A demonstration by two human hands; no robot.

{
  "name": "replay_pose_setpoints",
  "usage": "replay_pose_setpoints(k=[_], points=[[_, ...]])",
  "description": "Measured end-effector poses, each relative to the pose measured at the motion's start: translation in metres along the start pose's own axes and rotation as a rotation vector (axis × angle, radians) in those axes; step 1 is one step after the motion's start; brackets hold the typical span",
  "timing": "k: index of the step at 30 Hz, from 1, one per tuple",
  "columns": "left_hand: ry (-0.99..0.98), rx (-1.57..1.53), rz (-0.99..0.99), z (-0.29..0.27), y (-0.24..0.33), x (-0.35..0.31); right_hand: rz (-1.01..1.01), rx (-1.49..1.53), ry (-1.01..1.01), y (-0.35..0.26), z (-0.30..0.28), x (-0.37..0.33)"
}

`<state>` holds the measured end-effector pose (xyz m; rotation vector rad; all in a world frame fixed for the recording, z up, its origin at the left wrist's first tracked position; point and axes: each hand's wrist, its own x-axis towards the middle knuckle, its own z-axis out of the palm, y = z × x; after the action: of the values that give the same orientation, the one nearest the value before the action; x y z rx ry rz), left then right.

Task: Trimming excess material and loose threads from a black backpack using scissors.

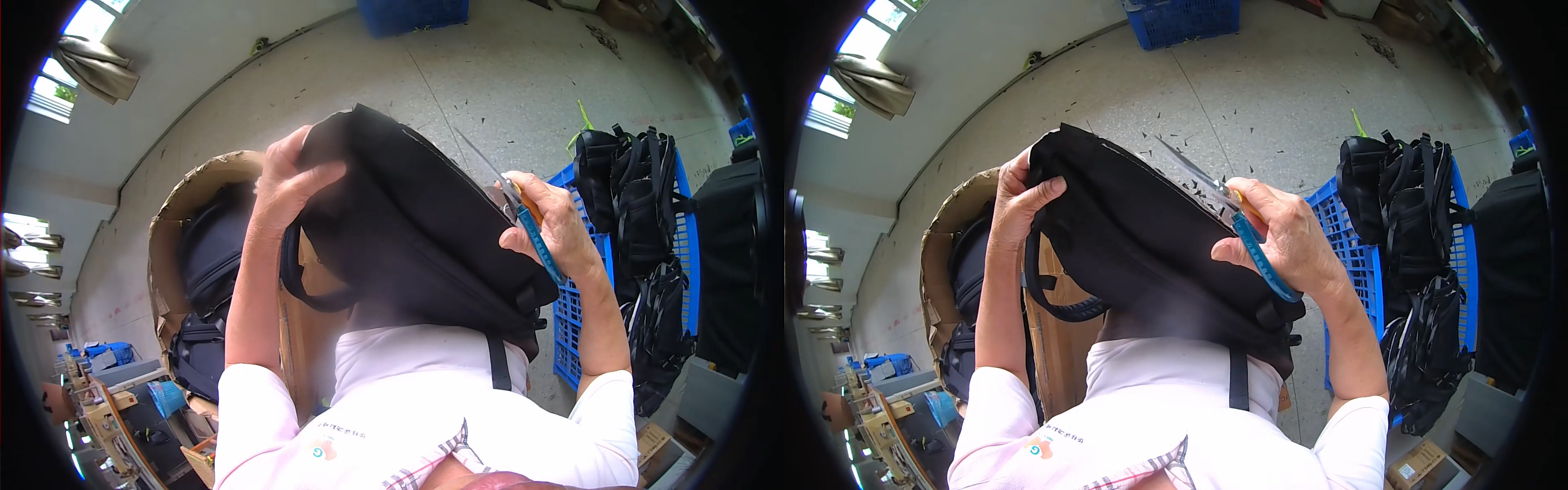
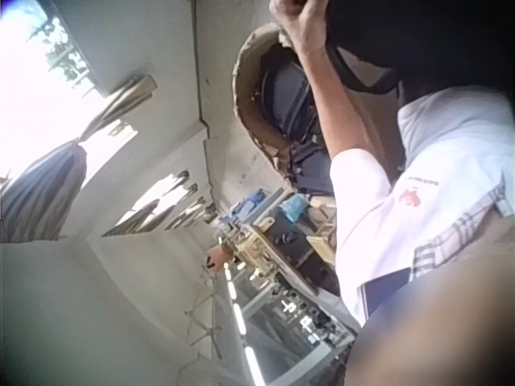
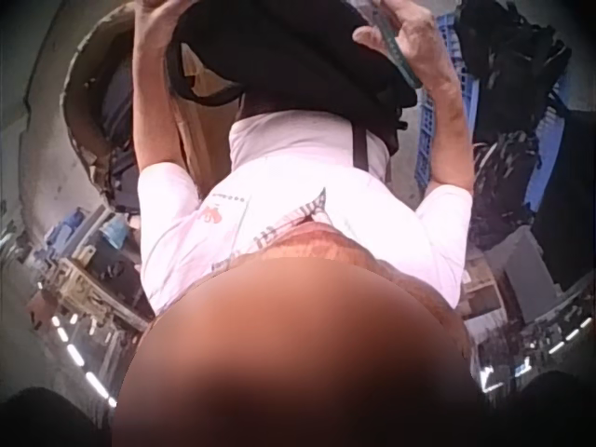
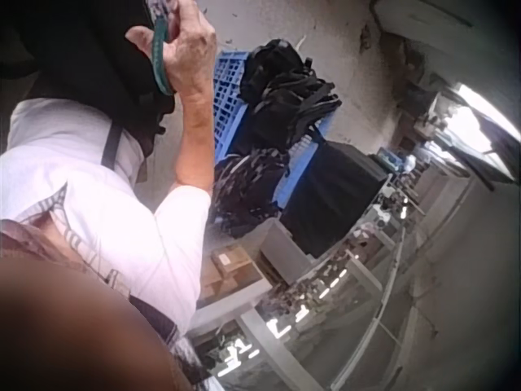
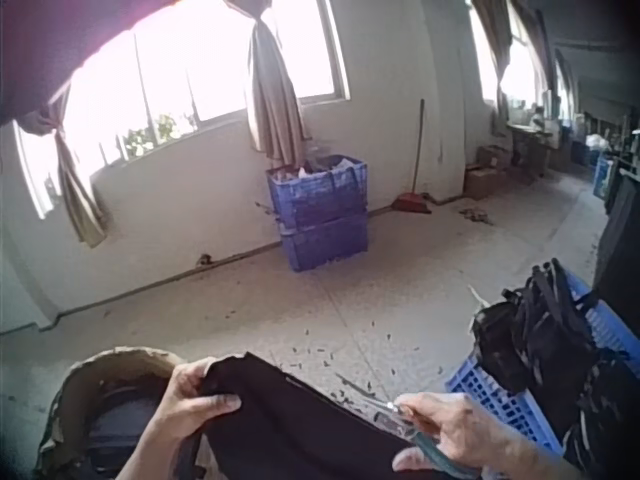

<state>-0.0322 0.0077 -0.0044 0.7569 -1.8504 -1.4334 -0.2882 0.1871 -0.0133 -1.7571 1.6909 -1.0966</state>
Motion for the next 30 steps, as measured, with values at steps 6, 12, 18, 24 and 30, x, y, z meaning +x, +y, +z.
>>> replay_pose_setpoints(k=[6,12,18,24,30], points=[[-0.015,-0.01,0.026,0.002,0.003,-0.001,-0.067,-0.228,-0.051,-0.01,-0.005,0.009],[-0.043,0.0,0.027,0.003,0.007,0.0,-0.106,-0.299,-0.032,-0.022,0.001,0.026],[-0.036,-0.042,-0.045,0.004,0.008,0.001,-0.059,-0.241,-0.015,-0.02,0.011,0.027],[-0.044,0.017,-0.06,0.002,0.013,0.003,-0.1,-0.141,0.086,-0.021,-0.006,0.032],[-0.079,0.057,0.004,0.01,0.027,0.004,-0.129,-0.386,-0.012,-0.035,-0.021,0.04]])
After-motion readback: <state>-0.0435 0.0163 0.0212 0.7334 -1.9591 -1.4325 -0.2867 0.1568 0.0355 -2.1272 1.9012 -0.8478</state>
